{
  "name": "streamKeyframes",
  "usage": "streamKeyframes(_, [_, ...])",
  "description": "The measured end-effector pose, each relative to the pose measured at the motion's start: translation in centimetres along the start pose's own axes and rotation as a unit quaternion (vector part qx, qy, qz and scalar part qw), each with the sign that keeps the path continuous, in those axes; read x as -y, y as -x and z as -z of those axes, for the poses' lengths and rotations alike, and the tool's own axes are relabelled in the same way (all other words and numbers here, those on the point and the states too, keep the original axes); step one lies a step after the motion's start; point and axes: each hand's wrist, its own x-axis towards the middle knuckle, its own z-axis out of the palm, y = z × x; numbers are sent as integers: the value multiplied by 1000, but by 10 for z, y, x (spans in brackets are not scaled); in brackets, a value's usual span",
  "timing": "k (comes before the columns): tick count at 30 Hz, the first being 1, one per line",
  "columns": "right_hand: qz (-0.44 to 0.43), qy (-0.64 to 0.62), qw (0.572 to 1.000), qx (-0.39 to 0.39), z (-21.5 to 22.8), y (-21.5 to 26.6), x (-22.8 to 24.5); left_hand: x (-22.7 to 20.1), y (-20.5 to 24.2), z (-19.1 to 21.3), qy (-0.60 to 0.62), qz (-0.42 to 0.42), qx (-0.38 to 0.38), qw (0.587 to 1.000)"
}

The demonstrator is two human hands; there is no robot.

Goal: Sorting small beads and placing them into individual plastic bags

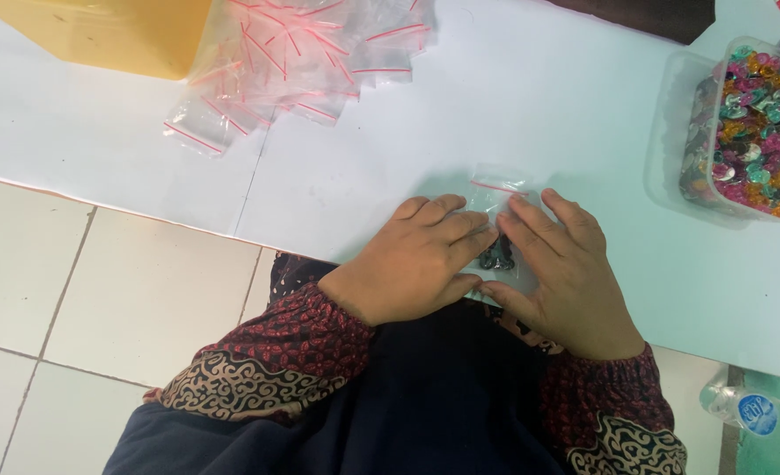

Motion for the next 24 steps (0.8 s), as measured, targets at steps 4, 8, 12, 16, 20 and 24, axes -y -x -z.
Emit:
streamKeyframes(4, [5,19,1000,0,-4,4,-4,3,1,-3,-11,-1,0,1000])
streamKeyframes(8, [-3,4,1000,28,-2,5,-5,10,3,1,-28,-7,34,999])
streamKeyframes(12, [15,38,998,46,1,9,-9,21,7,1,-45,-41,70,996])
streamKeyframes(16, [28,59,996,54,2,11,-9,31,3,11,-52,-94,36,994])
streamKeyframes(20, [41,62,996,58,4,10,-9,44,4,7,-45,-140,89,985])
streamKeyframes(24, [64,38,995,67,4,9,-13,52,-6,22,-40,-240,78,967])
